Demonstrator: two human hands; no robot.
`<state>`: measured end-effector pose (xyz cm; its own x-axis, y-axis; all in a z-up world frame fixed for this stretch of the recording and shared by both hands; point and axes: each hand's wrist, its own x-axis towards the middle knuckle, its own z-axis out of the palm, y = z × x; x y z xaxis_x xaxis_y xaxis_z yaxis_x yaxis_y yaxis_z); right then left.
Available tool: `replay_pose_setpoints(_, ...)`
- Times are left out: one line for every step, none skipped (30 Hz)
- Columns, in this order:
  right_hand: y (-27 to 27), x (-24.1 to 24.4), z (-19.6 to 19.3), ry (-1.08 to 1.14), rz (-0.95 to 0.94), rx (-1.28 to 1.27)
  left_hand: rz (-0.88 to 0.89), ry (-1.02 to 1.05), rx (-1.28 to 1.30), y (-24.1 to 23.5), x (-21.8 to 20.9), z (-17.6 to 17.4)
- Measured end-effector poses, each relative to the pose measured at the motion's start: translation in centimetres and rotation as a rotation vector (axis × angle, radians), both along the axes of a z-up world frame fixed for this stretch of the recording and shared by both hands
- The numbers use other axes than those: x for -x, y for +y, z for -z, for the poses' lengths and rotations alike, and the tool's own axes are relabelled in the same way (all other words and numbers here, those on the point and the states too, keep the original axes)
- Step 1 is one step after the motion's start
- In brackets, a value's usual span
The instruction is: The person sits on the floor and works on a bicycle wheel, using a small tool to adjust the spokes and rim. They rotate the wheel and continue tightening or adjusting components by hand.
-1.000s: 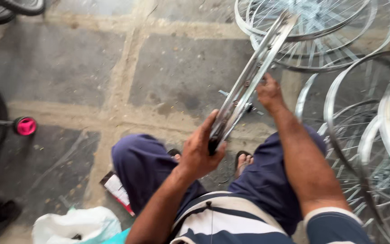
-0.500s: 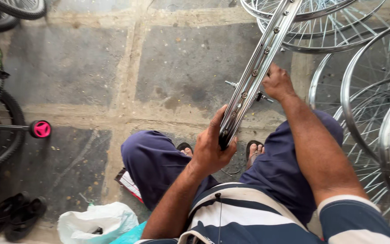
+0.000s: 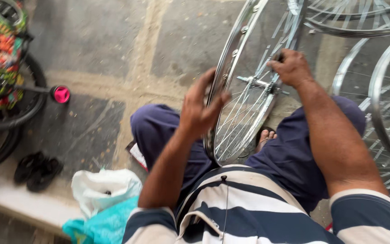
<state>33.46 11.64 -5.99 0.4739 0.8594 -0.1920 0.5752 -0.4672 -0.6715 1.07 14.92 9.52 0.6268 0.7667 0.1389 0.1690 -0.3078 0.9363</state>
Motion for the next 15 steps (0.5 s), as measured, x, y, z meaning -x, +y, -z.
replay_pose_setpoints(0.0, 0.2, 0.0, -0.002, -0.031, -0.026, -0.021, -0.022, -0.027, 1.6, -0.4, 0.0)
replay_pose_setpoints(0.0, 0.3, -0.1, -0.006, -0.058, -0.053, -0.039, -0.048, -0.056, 3.3, -0.9, -0.1)
replay_pose_setpoints(0.2, 0.3, -0.2, -0.011, -0.086, -0.081, -0.018, -0.058, -0.047, 5.0, -1.5, -0.2)
replay_pose_setpoints(0.2, 0.5, 0.0, -0.037, -0.109, -0.078, 0.000, -0.068, -0.034, 6.8, -2.3, -0.2)
replay_pose_setpoints(0.3, 0.8, 0.2, -0.063, -0.131, -0.075, 0.058, -0.091, -0.129, 8.8, -3.5, -0.1)
replay_pose_setpoints(0.3, 1.1, 0.6, -0.089, -0.162, -0.065, 0.111, -0.111, -0.216, 10.4, -4.5, 0.2)
replay_pose_setpoints(0.4, 1.5, 1.0, -0.099, -0.164, -0.042, 0.177, -0.038, -0.250, 12.1, -5.6, 0.5)
replay_pose_setpoints(0.6, 1.9, 1.5, -0.103, -0.162, -0.018, 0.250, 0.039, -0.281, 13.4, -6.3, 1.0)
replay_pose_setpoints(1.0, 2.4, 2.0, -0.109, -0.160, 0.006, 0.253, 0.048, -0.153, 14.0, -6.5, 1.8)
replay_pose_setpoints(1.4, 2.6, 2.2, -0.157, -0.173, 0.008, 0.265, 0.050, -0.031, 14.6, -6.6, 2.5)
replay_pose_setpoints(1.9, 2.8, 2.4, -0.205, -0.186, 0.010, 0.277, 0.050, 0.092, 15.3, -6.4, 3.1)
replay_pose_setpoints(2.3, 2.8, 2.5, -0.252, -0.195, 0.014, 0.284, -0.016, 0.137, 16.0, -5.9, 3.9)
replay_pose_setpoints(2.8, 2.5, 2.6, -0.181, -0.162, -0.116, 0.291, -0.083, 0.181, 16.5, -5.2, 4.6)
replay_pose_setpoints(3.1, 2.2, 2.6, -0.108, -0.122, -0.243, 0.303, -0.149, 0.226, 16.9, -4.5, 5.1)
replay_pose_setpoints(3.5, 1.9, 2.4, -0.033, -0.081, -0.370, 0.281, -0.154, 0.228, 17.2, -3.6, 5.6)
